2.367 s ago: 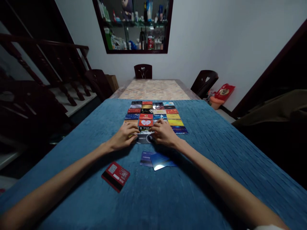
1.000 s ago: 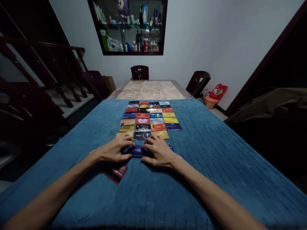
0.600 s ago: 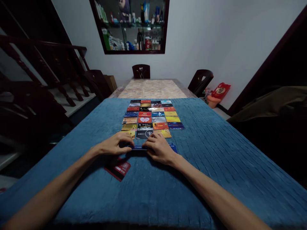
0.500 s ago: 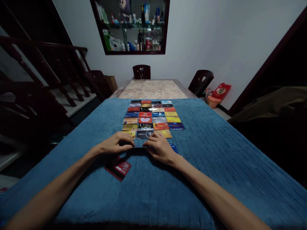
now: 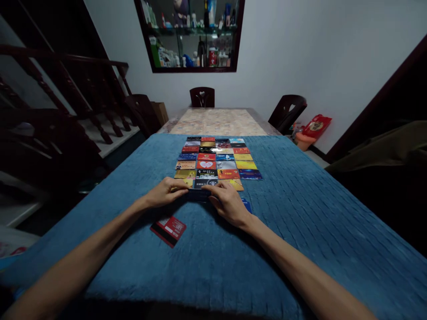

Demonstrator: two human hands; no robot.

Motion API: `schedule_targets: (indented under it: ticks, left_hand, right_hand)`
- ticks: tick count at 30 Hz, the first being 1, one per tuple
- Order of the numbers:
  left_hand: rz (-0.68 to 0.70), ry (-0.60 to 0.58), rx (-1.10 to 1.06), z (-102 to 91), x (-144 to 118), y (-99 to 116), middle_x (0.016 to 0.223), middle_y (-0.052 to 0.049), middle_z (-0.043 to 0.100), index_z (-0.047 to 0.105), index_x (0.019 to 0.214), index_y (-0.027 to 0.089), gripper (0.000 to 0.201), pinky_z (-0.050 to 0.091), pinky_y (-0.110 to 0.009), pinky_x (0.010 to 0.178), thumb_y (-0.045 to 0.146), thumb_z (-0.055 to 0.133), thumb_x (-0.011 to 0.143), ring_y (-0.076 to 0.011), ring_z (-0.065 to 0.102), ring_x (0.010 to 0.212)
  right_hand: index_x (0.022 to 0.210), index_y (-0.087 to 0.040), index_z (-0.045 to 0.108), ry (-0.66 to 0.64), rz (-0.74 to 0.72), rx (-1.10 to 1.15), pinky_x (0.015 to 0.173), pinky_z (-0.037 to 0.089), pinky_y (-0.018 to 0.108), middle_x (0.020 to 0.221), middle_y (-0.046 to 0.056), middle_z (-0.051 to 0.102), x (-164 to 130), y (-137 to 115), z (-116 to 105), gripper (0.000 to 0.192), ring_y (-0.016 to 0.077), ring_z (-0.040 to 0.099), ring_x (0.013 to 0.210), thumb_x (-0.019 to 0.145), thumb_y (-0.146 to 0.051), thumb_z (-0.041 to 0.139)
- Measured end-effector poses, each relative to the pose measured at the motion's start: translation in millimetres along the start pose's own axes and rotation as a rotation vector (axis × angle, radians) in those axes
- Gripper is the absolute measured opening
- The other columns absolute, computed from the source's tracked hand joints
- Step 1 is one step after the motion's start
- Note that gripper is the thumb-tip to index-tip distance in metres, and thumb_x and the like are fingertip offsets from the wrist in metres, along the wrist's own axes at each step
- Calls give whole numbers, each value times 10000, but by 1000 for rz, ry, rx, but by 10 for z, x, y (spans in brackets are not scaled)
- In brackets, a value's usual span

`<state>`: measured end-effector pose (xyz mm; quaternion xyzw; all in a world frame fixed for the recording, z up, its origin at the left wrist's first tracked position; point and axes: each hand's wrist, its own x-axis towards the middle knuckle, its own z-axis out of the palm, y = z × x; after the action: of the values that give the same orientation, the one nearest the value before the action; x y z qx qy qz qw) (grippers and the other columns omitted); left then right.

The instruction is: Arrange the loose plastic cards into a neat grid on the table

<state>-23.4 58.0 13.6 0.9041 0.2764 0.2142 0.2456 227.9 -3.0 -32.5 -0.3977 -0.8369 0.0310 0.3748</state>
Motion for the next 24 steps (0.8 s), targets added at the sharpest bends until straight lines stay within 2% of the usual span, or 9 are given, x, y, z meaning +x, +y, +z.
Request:
schedule_targets:
  ticks: [4,11,19,24]
  left_hand:
    - [27,-20,13,15,-6,-12,908,-54,742,724,985,153,217,512,-309,813,168,519,913,-159,652,825]
    - [40,-3,50,51,-11,-34,1003,-66,743,709,1049,153,243,524,-323,847,104,544,877,-173,668,894]
    - [14,62,61,72,-16,-7,968,-59,746,717,1012,152,225,527,-305,801,101,562,858,-169,674,858]
    - [1,108,47,73,-19,20,962,-64,744,718,1003,155,201,532,-318,820,136,562,878,-180,678,875]
  right_hand:
    - [1312,-240,609,-40,14,-25,772,507,404,934,88,650,-1,19,5,381,231,584,870,956,-184,483]
    - [1287,-195,605,-30,-13,-74,771,482,380,925,91,675,-5,34,16,348,231,580,872,962,-186,482]
    - [1339,-209,545,-42,-75,-299,842,434,424,1110,121,678,14,-59,23,433,287,548,1014,909,-241,589]
    - [1355,-206,531,7,-105,-412,856,412,441,1165,136,651,33,-105,28,479,298,529,1031,889,-273,616]
